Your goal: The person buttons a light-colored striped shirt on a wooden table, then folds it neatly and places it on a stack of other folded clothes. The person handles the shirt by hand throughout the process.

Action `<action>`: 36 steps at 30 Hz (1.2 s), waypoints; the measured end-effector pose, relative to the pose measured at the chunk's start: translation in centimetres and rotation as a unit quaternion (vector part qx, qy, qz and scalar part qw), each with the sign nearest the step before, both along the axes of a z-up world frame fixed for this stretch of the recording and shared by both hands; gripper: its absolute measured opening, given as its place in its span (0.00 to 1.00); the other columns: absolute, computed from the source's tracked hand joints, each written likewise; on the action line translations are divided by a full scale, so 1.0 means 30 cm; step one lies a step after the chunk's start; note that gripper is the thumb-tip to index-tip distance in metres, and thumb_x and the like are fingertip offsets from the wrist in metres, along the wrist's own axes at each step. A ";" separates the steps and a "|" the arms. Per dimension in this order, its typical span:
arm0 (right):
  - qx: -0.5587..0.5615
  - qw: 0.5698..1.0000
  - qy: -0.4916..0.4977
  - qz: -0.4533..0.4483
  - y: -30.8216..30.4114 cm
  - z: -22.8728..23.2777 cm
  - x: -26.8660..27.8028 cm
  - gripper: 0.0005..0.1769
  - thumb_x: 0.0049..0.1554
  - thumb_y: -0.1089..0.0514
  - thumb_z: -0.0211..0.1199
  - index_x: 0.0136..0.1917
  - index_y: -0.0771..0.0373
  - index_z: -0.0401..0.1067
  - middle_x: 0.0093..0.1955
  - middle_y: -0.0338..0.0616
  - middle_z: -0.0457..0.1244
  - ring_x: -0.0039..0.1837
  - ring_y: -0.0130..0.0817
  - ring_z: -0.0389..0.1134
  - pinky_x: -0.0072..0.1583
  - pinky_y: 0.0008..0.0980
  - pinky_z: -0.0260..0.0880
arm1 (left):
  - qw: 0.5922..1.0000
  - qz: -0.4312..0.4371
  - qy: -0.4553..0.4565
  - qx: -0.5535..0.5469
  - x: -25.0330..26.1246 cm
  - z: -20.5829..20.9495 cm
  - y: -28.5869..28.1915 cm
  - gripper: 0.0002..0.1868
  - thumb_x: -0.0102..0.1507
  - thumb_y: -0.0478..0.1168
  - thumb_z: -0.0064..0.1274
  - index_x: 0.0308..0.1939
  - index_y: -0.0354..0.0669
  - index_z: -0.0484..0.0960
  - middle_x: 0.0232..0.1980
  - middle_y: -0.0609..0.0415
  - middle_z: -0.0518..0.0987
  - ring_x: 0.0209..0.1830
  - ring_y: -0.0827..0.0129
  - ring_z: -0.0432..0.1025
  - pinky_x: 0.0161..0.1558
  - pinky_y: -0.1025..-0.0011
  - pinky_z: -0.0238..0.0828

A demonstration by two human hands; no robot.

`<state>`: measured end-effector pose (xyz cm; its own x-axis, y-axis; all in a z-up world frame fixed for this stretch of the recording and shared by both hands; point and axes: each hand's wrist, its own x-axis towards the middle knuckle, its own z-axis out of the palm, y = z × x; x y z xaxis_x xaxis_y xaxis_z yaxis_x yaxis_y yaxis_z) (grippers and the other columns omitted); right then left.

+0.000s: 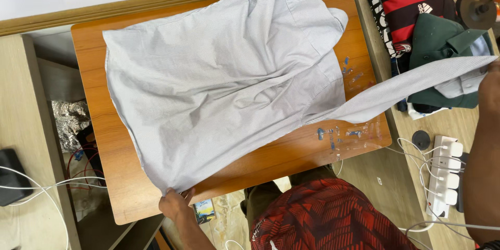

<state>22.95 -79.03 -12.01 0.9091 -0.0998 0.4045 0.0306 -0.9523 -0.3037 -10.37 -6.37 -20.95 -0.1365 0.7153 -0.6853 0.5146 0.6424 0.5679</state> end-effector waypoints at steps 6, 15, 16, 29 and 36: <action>-0.017 1.000 0.022 0.012 0.085 0.053 -0.004 0.06 0.69 0.65 0.54 0.57 0.70 0.69 0.53 0.49 0.67 0.53 0.33 0.68 0.57 0.34 0.69 | 0.986 -0.095 -0.099 -0.091 0.022 0.010 0.110 0.26 0.75 0.41 0.28 0.64 0.13 0.61 0.48 0.25 0.76 0.35 0.45 0.79 0.39 0.60 0.81; 0.419 0.904 -0.044 0.075 0.283 0.106 0.265 0.05 0.77 0.64 0.54 0.62 0.68 0.68 0.55 0.41 0.66 0.53 0.25 0.66 0.62 0.27 0.72 | 0.913 -0.012 -0.397 -0.088 0.290 0.126 0.309 0.26 0.74 0.39 0.28 0.70 0.18 0.54 0.59 0.27 0.74 0.59 0.45 0.77 0.60 0.57 0.75; 0.482 0.872 -0.031 0.075 0.291 0.115 0.286 0.03 0.76 0.66 0.55 0.61 0.69 0.68 0.54 0.42 0.66 0.52 0.26 0.67 0.60 0.27 0.73 | 0.882 -0.023 -0.464 -0.078 0.328 0.148 0.324 0.27 0.74 0.38 0.29 0.72 0.17 0.55 0.61 0.27 0.74 0.62 0.45 0.76 0.63 0.57 0.73; 0.662 0.720 0.165 0.129 1.068 0.169 0.049 0.16 0.64 0.75 0.54 0.60 0.60 0.64 0.51 0.41 0.63 0.47 0.26 0.67 0.47 0.27 0.72 | 0.862 -0.385 -0.310 -0.108 0.510 0.332 -0.085 0.31 0.59 0.53 0.57 0.61 0.39 0.73 0.59 0.43 0.81 0.59 0.53 0.78 0.63 0.58 0.75; 0.576 0.676 0.426 0.173 1.409 0.175 -0.271 0.12 0.61 0.65 0.60 0.58 0.63 0.69 0.55 0.49 0.69 0.58 0.36 0.74 0.60 0.34 0.72 | 0.755 -0.323 -0.450 -0.351 0.587 0.323 -0.373 0.33 0.63 0.50 0.52 0.69 0.50 0.57 0.66 0.48 0.72 0.59 0.54 0.76 0.52 0.58 0.81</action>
